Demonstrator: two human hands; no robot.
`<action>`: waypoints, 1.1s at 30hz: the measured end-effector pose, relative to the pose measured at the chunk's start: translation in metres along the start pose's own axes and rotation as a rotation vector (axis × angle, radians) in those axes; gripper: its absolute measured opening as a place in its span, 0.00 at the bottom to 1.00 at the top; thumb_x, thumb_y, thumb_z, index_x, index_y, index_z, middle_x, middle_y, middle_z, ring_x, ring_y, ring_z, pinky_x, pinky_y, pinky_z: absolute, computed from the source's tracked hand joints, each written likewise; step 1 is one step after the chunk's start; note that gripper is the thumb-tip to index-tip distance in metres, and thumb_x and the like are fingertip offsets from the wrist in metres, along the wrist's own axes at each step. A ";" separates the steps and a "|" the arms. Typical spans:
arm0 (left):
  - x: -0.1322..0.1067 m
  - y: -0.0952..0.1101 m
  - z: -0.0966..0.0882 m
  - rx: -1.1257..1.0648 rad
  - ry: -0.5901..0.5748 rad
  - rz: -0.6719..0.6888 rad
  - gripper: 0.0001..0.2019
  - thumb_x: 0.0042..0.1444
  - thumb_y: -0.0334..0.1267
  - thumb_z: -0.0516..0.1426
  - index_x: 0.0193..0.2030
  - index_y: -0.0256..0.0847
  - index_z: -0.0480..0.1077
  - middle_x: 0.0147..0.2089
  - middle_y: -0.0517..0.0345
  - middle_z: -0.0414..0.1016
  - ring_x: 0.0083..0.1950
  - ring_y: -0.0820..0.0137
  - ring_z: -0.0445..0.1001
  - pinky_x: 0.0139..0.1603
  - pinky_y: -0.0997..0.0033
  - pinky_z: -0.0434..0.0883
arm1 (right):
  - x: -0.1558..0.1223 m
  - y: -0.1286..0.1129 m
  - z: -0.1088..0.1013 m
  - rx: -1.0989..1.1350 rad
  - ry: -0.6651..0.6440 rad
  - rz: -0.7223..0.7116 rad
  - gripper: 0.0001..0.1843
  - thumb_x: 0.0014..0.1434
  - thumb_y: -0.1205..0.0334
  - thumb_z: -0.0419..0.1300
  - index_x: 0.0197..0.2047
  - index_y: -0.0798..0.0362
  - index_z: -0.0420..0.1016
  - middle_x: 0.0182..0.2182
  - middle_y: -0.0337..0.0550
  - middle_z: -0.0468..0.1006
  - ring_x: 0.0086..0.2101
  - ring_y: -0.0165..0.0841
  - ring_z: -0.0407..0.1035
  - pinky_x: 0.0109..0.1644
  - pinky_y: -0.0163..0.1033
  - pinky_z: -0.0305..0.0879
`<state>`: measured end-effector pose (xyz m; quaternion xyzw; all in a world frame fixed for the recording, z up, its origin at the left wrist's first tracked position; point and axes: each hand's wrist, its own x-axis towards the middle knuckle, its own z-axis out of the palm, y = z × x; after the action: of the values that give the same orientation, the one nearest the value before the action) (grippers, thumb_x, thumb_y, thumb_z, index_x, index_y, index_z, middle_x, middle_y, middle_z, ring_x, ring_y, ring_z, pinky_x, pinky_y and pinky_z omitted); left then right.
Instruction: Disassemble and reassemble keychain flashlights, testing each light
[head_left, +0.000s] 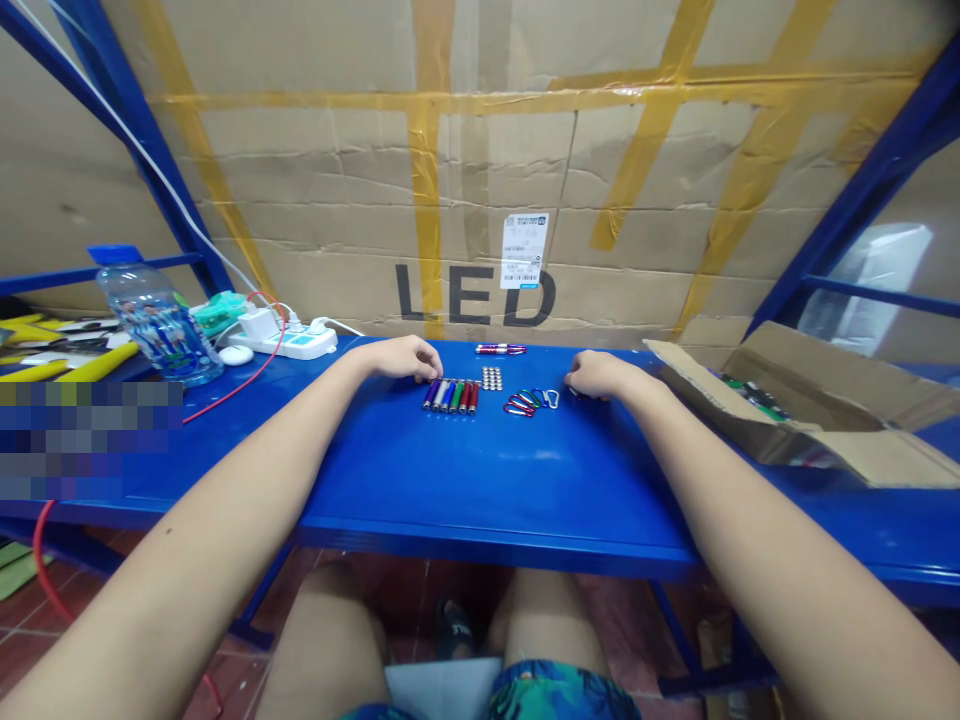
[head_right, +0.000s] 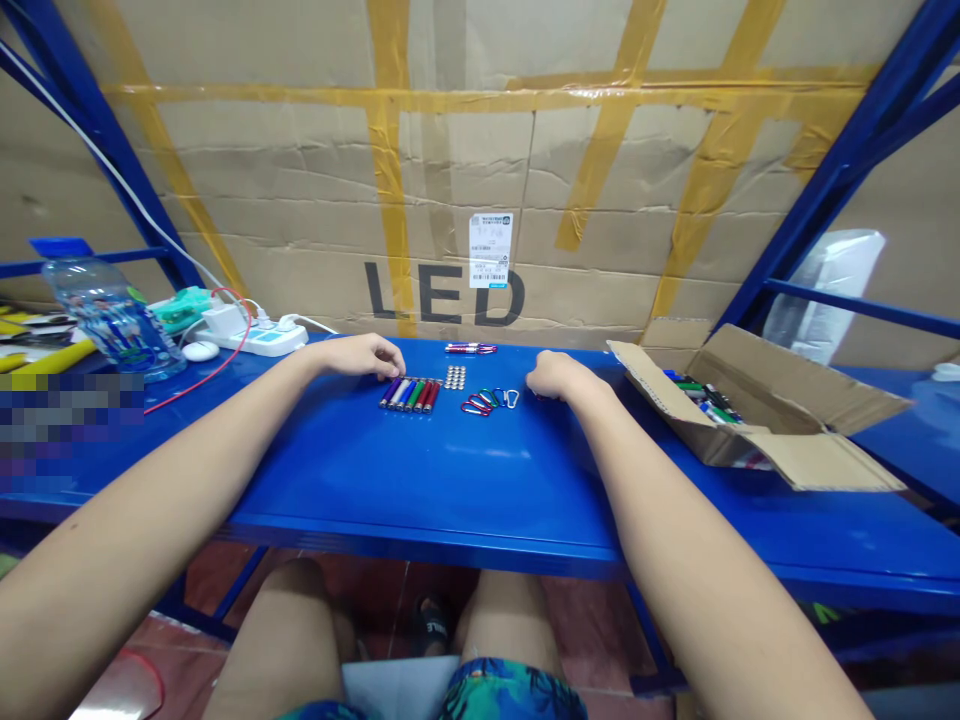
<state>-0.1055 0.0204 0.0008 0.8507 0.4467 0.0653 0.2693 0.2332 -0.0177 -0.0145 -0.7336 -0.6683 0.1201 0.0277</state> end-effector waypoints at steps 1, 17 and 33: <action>-0.001 0.001 -0.001 0.002 0.002 -0.022 0.15 0.47 0.40 0.60 0.41 0.39 0.77 0.36 0.55 0.79 0.36 0.68 0.72 0.40 0.69 0.66 | 0.000 0.000 0.000 0.005 -0.003 0.001 0.09 0.53 0.63 0.61 0.38 0.57 0.78 0.30 0.52 0.80 0.25 0.36 0.72 0.26 0.39 0.63; -0.009 0.017 -0.004 0.087 -0.097 -0.150 0.28 0.47 0.45 0.60 0.55 0.37 0.70 0.41 0.52 0.80 0.40 0.64 0.76 0.38 0.69 0.67 | -0.002 -0.003 0.000 -0.015 -0.010 0.007 0.08 0.54 0.64 0.60 0.37 0.57 0.76 0.30 0.52 0.80 0.25 0.37 0.72 0.25 0.38 0.61; -0.002 0.000 -0.003 -0.030 -0.033 -0.178 0.19 0.46 0.43 0.57 0.46 0.39 0.73 0.36 0.52 0.80 0.35 0.67 0.75 0.35 0.69 0.67 | -0.014 -0.006 -0.007 0.050 -0.126 -0.052 0.05 0.52 0.74 0.59 0.27 0.56 0.73 0.22 0.44 0.78 0.19 0.31 0.70 0.25 0.37 0.70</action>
<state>-0.1078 0.0204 0.0033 0.8044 0.5150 0.0339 0.2942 0.2274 -0.0304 -0.0049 -0.7060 -0.6844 0.1817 0.0070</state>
